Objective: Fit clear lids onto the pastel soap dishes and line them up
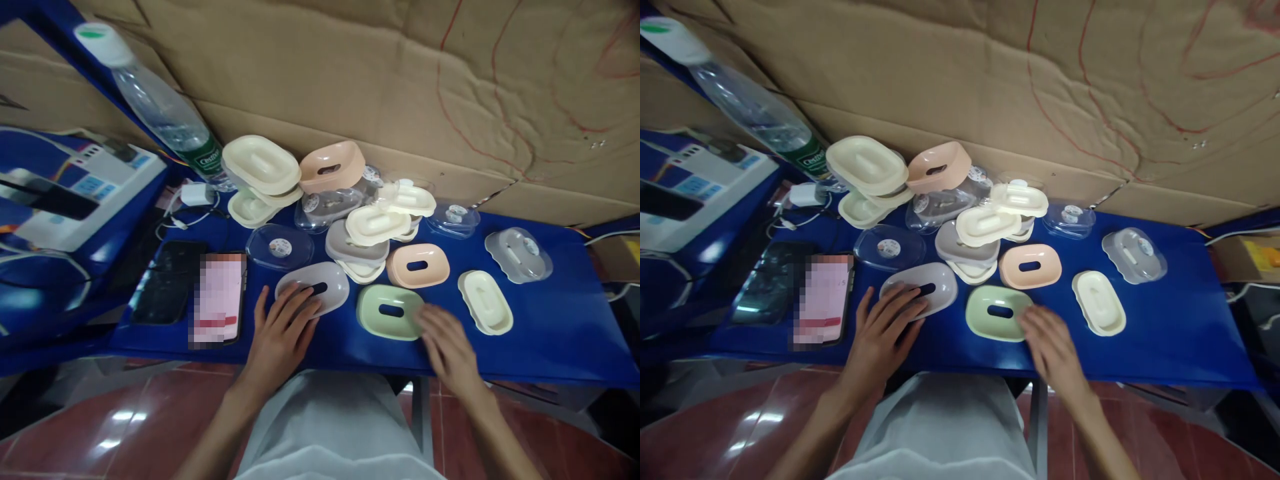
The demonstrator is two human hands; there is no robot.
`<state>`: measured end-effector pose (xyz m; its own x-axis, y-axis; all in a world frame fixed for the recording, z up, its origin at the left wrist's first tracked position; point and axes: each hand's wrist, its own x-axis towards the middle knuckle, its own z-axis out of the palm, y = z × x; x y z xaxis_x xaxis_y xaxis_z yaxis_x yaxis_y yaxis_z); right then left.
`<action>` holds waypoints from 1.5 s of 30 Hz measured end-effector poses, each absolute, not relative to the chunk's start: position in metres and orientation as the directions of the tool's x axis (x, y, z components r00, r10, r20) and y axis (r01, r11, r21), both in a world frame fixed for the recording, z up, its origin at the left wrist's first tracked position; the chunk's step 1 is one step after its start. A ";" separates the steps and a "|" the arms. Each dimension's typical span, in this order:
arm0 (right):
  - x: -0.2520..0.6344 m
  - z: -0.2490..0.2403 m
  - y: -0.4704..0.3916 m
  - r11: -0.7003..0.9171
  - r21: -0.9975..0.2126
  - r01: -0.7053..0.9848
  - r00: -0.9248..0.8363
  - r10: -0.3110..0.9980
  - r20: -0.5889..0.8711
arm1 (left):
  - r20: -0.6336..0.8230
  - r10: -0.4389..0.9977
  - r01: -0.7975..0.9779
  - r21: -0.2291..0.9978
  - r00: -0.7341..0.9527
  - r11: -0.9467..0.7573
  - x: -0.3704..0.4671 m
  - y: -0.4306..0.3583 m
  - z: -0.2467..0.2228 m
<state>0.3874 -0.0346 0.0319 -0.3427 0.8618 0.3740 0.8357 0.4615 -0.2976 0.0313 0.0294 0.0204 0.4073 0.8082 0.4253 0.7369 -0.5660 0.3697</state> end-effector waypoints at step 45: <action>0.455 0.025 -0.091 -0.282 -0.540 0.793 0.601 0.507 0.617 | 0.286 0.442 0.347 0.328 0.850 -0.879 0.178 0.019 0.044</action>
